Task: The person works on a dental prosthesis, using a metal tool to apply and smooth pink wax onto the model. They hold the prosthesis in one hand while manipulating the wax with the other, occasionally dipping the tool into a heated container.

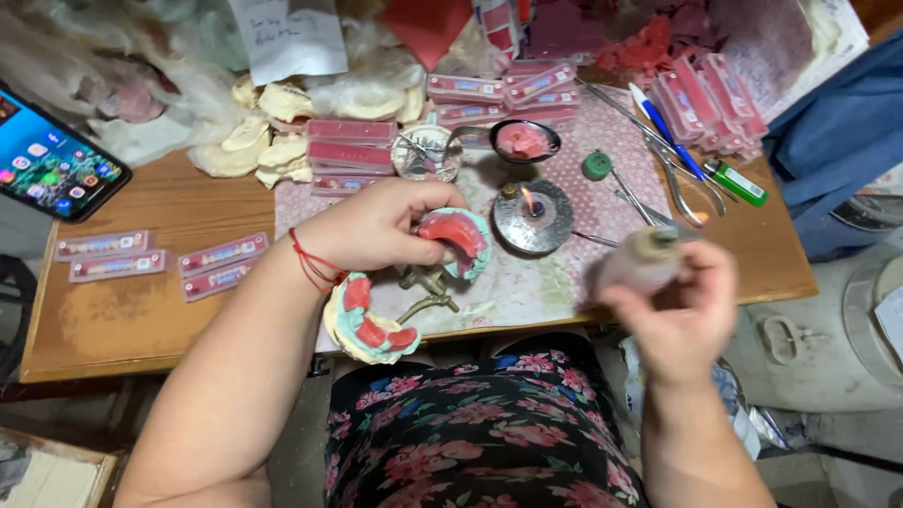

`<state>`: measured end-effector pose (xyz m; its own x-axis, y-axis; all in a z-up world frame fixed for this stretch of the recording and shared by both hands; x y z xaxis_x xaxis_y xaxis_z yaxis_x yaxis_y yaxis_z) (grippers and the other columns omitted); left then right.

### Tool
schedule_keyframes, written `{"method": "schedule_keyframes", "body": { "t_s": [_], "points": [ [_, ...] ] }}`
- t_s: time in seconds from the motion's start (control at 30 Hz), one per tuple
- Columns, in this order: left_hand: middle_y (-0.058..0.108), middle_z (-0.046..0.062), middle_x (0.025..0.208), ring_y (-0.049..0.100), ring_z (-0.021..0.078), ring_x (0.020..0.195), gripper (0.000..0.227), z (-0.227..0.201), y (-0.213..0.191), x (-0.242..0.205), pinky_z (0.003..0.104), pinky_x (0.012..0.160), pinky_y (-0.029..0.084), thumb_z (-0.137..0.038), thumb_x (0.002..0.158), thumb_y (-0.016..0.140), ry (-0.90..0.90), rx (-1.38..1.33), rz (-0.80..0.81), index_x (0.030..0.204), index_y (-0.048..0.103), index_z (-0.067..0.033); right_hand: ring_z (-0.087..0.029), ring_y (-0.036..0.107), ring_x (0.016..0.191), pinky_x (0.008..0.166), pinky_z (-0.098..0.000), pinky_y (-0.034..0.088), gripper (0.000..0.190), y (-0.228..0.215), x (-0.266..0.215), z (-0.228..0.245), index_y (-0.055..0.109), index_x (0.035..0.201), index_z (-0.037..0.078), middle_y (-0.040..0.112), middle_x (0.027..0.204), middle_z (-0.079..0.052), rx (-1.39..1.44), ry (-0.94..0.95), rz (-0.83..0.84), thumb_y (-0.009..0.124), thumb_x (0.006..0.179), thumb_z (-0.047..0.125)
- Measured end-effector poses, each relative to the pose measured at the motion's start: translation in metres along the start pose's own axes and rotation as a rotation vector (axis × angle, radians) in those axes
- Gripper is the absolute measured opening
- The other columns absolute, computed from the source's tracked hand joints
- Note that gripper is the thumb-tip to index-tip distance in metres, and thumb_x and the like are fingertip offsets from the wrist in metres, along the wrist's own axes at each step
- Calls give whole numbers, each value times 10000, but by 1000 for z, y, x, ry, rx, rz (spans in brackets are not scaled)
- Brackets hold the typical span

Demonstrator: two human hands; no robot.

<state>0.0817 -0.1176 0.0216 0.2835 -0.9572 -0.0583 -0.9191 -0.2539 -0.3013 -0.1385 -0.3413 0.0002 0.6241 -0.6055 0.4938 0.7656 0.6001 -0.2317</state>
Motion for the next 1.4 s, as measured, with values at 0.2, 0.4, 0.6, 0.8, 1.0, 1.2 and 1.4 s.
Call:
{"method": "schedule_keyframes", "body": {
  "t_s": [0.2,0.4,0.6,0.8,1.0,1.2,1.4],
  "points": [
    [691,-26,818,564,68,737,458,14,-5,3,206,722,523,-61,795,785,88,-42,-29,1244,710,-107,-144,667,916,916,-297,536,839,81,-12,28,584,1215,-33,683,981,-85,248,-24,231,1042,537,153],
    [701,-6,803,588,72,737,433,12,-4,3,229,705,548,-86,814,785,129,-16,-30,1240,707,-111,-129,643,825,856,-290,541,758,94,-12,35,633,1191,-50,674,885,-86,154,-41,302,1037,573,123],
    [702,15,792,592,109,736,393,8,-5,1,268,726,551,-107,812,786,133,22,-36,1197,713,-109,-126,675,875,916,-306,533,772,94,-15,34,597,1250,-38,721,908,-95,198,-6,359,1005,617,131],
    [717,29,782,604,115,734,381,7,-6,1,281,731,552,-131,810,793,148,65,-55,1184,717,-128,-109,672,854,897,-316,546,704,99,-17,33,605,1257,-27,763,875,-113,221,32,399,966,678,143],
    [721,70,761,632,161,715,398,2,-4,1,329,731,558,-168,804,804,160,143,-53,1190,711,-142,-106,675,844,900,-317,545,663,100,-17,35,613,1242,-17,780,859,-121,199,33,427,956,699,145],
    [735,64,780,633,154,725,401,0,-5,0,322,738,560,-166,805,803,163,134,-50,1196,714,-150,-120,687,879,928,-327,540,696,100,-18,36,589,1267,-17,787,896,-136,223,51,415,955,697,140],
    [739,25,781,639,130,750,410,-1,-6,0,309,773,561,-161,812,793,153,126,-48,1214,713,-169,-117,683,880,925,-334,538,655,103,-20,34,597,1259,2,803,916,-140,206,70,429,941,721,151]
  ]
}}
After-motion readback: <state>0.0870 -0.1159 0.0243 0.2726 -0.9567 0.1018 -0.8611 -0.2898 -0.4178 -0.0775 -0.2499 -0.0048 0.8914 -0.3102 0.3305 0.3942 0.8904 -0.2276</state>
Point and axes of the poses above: each hand's wrist, its own x-axis towards the middle knuckle, its own y-axis out of the palm, z = x × y, the point moved 10 cm from there along x, towards the middle knuckle
